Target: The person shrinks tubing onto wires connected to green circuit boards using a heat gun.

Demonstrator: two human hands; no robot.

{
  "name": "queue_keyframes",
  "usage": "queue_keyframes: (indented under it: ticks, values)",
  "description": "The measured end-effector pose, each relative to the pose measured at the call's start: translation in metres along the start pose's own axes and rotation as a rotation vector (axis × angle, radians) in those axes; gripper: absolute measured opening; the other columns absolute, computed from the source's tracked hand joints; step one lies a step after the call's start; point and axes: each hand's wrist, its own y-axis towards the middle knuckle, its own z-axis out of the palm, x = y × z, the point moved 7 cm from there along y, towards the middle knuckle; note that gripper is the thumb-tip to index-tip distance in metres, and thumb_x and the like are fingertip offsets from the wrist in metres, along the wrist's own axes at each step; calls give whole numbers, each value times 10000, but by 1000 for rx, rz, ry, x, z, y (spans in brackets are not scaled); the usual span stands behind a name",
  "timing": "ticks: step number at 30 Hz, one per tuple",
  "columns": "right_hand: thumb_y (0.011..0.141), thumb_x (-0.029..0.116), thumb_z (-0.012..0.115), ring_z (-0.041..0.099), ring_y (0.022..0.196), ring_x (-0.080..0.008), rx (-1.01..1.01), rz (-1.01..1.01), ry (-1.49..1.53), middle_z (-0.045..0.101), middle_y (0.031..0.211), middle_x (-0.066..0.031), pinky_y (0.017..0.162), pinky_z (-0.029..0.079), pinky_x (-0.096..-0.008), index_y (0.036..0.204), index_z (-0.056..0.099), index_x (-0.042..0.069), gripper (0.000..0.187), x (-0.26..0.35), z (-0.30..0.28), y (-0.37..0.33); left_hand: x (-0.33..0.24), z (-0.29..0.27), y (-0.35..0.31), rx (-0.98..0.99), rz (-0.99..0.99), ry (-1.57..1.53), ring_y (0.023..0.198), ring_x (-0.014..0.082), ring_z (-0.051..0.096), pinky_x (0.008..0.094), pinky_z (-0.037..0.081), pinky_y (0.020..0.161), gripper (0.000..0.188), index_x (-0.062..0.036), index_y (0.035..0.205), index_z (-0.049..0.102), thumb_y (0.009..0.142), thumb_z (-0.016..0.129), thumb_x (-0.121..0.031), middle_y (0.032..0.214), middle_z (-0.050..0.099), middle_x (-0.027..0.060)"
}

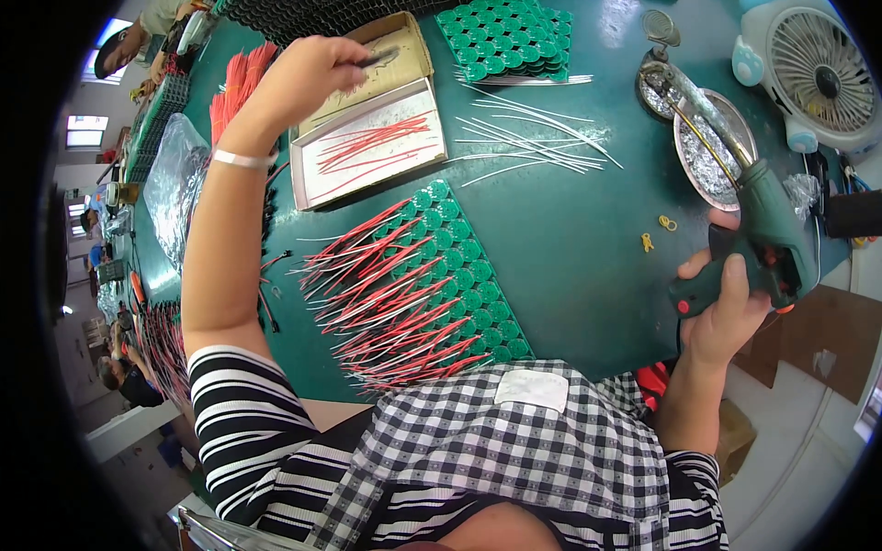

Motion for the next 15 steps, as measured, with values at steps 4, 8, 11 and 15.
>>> queue_keyframes:
  ticks: [4, 8, 11, 15]
  values:
    - [892, 130, 559, 604, 639, -173, 73, 43, 76, 619, 1109, -208, 567, 507, -281, 1248, 471, -31, 401, 2, 20, -2, -93, 30, -58, 298, 257, -278, 751, 152, 680, 288, 524, 709, 217, -6, 1029, 693, 833, 657, -92, 805, 711, 102]
    - [914, 98, 530, 639, 717, -191, 362, 16, 117, 636, 1110, -166, 648, 529, -328, 1173, 538, -28, 288, -2, 90, -20, -153, 86, -106, 600, 227, -548, 765, 200, 688, 296, 520, 712, 217, -41, 1022, 701, 832, 688, -145, 850, 711, 113]
    - [859, 36, 633, 647, 816, -170, 444, -4, 198, 644, 1068, -115, 733, 523, -306, 1156, 546, -22, 315, -17, 129, -37, -176, 91, -113, 637, 215, -589, 741, 194, 685, 298, 515, 697, 214, -37, 1001, 704, 837, 684, -174, 839, 711, 104]
    - [816, -2, 688, 640, 875, -145, 463, 72, 130, 648, 1032, -80, 765, 514, -283, 1147, 553, -14, 358, -22, 146, -38, -171, 91, -116, 615, 166, -523, 730, 182, 684, 292, 514, 688, 211, -31, 978, 704, 839, 683, -188, 832, 710, 96]
